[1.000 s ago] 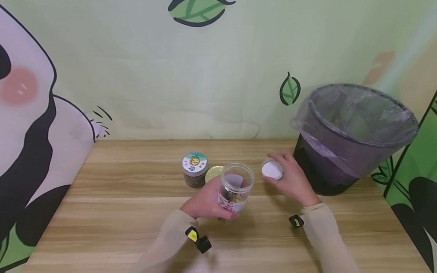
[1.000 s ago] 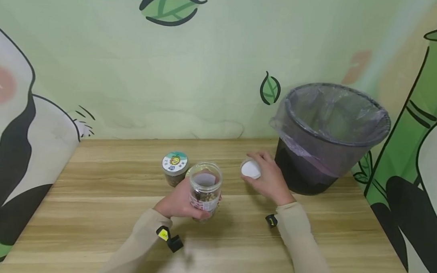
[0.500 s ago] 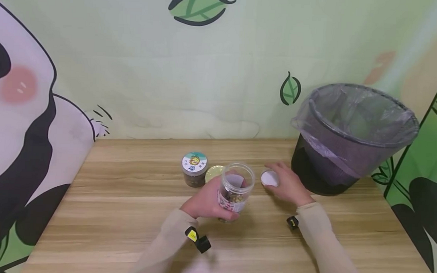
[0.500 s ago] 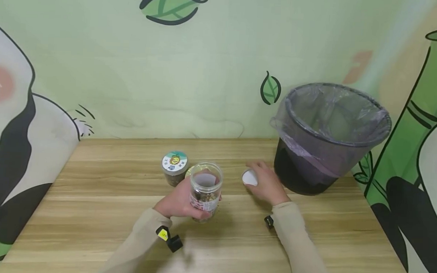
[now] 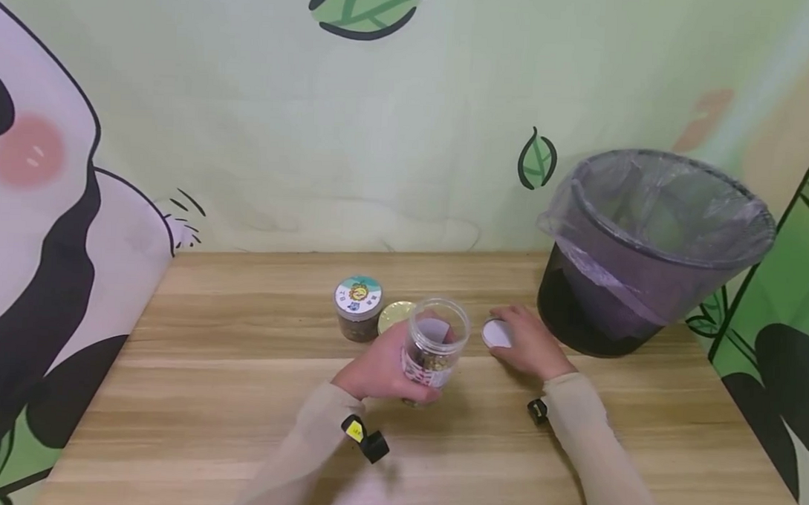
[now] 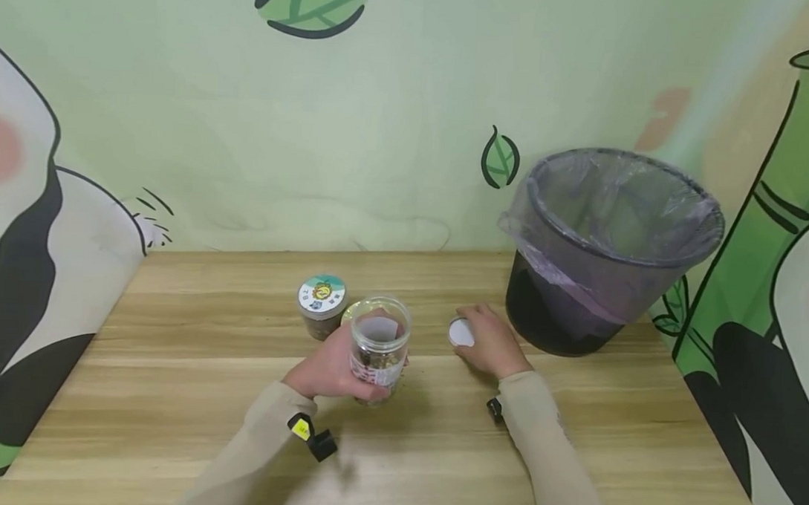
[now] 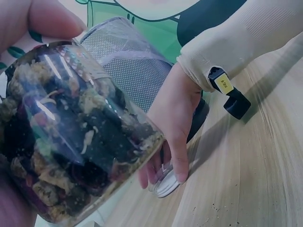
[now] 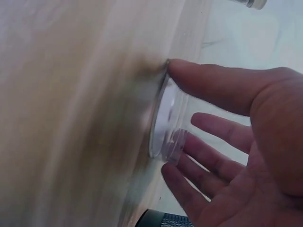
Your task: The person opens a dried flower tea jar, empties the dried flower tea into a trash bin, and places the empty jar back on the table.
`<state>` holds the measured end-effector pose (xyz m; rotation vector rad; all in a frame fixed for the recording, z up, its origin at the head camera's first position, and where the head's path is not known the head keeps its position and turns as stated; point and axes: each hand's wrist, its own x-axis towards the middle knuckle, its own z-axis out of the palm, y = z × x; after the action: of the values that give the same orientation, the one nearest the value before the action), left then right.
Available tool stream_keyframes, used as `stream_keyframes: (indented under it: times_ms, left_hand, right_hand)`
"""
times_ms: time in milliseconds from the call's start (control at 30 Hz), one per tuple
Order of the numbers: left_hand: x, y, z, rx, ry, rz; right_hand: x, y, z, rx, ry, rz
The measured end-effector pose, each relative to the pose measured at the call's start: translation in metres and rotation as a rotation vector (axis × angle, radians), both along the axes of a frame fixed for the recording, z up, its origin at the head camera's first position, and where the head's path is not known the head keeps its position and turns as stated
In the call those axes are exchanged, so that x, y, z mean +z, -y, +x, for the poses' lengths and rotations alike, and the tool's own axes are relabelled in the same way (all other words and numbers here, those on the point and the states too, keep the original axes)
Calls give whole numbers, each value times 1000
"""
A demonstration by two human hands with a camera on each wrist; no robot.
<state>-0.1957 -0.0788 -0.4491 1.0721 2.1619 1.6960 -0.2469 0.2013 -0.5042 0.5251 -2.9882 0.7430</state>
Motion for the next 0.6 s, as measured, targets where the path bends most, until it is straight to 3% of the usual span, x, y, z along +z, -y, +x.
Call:
stream_keyframes:
  times_ms: [200,333,467,600]
  left_hand:
    - [1,1,-1,12,11,-7]
    - [6,1,-3,51,-17,-24]
    - [17,1,-7,108,-44,-19]
    - [34,-1,-14,159,-44,-19]
  right_hand:
    - [-3,-2,-1,0,-1,-16]
    - [2,-1,4,-9,-79,-9]
    - [21,2,12,-19,-296,-38]
    - [54,3,23,-7,-575,-97]
